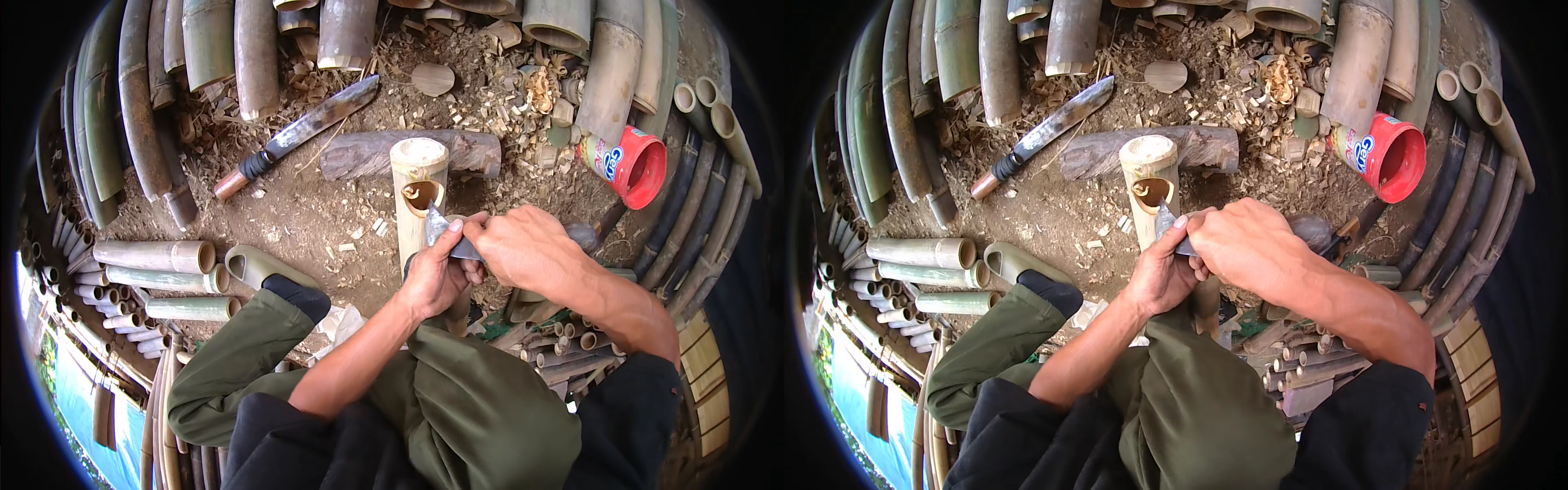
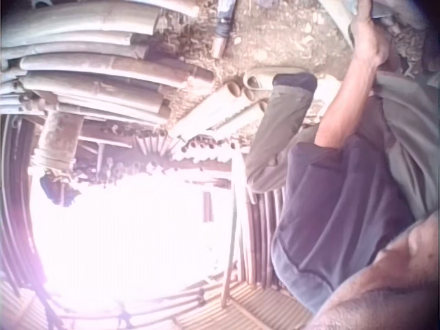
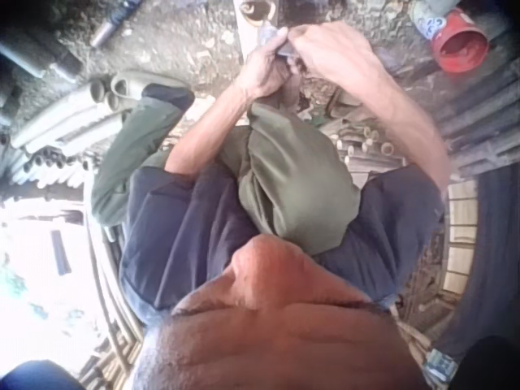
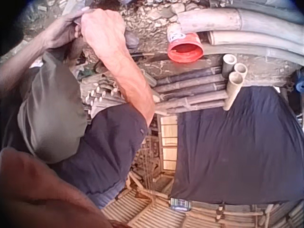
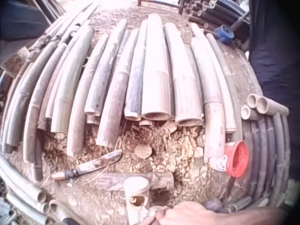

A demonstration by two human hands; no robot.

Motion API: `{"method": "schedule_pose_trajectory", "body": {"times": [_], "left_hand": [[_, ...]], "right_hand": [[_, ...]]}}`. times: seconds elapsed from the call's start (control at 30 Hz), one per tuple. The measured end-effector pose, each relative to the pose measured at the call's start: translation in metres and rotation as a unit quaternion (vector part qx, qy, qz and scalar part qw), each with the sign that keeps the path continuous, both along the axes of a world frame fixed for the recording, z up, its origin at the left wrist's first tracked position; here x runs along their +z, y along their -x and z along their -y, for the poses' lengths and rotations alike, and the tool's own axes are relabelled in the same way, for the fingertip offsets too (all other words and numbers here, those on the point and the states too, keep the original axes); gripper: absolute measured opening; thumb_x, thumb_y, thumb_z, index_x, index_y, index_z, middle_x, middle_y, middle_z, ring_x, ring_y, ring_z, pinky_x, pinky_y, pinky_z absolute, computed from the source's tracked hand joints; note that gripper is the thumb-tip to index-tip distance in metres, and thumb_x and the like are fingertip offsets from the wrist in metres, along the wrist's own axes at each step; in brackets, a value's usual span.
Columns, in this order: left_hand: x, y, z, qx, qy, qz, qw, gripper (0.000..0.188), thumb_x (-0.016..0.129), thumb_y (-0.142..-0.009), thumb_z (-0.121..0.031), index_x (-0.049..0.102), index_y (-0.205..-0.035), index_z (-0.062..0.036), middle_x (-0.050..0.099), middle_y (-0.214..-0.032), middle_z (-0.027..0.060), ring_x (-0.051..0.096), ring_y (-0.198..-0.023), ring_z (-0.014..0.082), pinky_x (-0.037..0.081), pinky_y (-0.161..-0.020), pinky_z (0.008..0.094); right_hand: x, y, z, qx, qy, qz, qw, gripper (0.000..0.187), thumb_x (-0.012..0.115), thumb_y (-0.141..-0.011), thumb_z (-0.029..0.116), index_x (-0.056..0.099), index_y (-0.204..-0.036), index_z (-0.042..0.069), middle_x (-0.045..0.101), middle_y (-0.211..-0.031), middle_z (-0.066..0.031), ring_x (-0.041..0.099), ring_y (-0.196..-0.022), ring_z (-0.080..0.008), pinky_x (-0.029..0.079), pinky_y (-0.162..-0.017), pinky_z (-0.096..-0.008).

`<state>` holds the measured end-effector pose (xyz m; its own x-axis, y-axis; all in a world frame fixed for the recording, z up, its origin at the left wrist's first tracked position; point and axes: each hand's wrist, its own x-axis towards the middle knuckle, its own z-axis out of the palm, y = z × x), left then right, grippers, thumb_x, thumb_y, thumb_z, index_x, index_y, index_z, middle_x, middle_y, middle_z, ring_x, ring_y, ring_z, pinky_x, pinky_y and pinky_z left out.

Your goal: The person holds and scrapes bamboo segments with a small blade, then uses a larger knife to smooth the edges and hollow out the center of a piece.

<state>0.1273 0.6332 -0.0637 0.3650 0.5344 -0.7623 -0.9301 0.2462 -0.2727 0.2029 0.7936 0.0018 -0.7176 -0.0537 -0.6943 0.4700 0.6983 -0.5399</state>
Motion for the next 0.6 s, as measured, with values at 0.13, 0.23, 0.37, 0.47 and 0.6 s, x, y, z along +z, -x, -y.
{"method": "schedule_pose_trajectory", "body": {"times": [0.13, 0.23, 0.37, 0.47, 0.6], "left_hand": [[0.009, 0.029, -0.004, -0.222, 0.051, -0.16, 0.961, 0.038, 0.053, -0.1, -0.032, 0.065, -0.099, 0.004, 0.06, -0.065, 0.0093, 0.056, -0.052, 0.0184, 0.046, -0.052, 0.033], [0.001, 0.061, -0.003, -0.405, 0.01, -0.287, 0.868, 0.039, 0.055, -0.098, -0.027, 0.064, -0.079, 0.0061, 0.059, -0.058, 0.0112, 0.054, -0.044, 0.0192, 0.043, -0.043, 0.0333], [-0.002, 0.101, -0.031, -0.587, -0.087, -0.367, 0.716, 0.045, 0.053, -0.093, -0.026, 0.065, -0.068, 0.0099, 0.063, -0.056, 0.016, 0.061, -0.045, 0.0217, 0.05, -0.046, 0.0341], [-0.002, 0.081, -0.024, -0.551, -0.047, -0.369, 0.747, 0.042, 0.053, -0.091, -0.025, 0.066, -0.071, 0.0088, 0.064, -0.059, 0.0164, 0.062, -0.047, 0.0228, 0.052, -0.05, 0.0345], [-0.014, 0.027, -0.035, -0.471, -0.113, -0.425, 0.765, 0.038, 0.044, -0.095, -0.023, 0.065, -0.088, 0.0076, 0.066, -0.066, 0.0152, 0.067, -0.058, 0.0213, 0.053, -0.053, 0.0368]], "right_hand": [[-0.014, -0.014, 0.04, -0.209, 0.079, 0.091, 0.971, 0.025, 0.062, -0.079, 0.012, 0.061, -0.104, 0.008, 0.07, -0.073, -0.0134, 0.069, -0.066, -0.0349, 0.057, -0.063, -0.0449], [-0.033, -0.009, 0.103, -0.479, 0.139, 0.024, 0.866, 0.027, 0.065, -0.08, 0.011, 0.06, -0.105, 0.004, 0.069, -0.077, -0.0173, 0.07, -0.072, -0.0364, 0.057, -0.066, -0.0432], [-0.052, 0.02, 0.15, -0.636, 0.14, -0.046, 0.757, 0.03, 0.067, -0.081, 0.01, 0.057, -0.108, 0.002, 0.069, -0.084, -0.0197, 0.07, -0.081, -0.0376, 0.054, -0.07, -0.0427], [-0.036, -0.004, 0.131, -0.535, 0.054, -0.057, 0.841, 0.047, 0.065, -0.082, 0.011, 0.054, -0.127, 0.004, 0.069, -0.095, -0.0207, 0.069, -0.086, -0.0383, 0.055, -0.073, -0.0455], [-0.033, -0.03, 0.085, -0.46, -0.034, -0.025, 0.887, 0.047, 0.063, -0.083, 0.011, 0.054, -0.128, 0.007, 0.067, -0.082, -0.0215, 0.068, -0.077, -0.0401, 0.055, -0.066, -0.0488]]}}
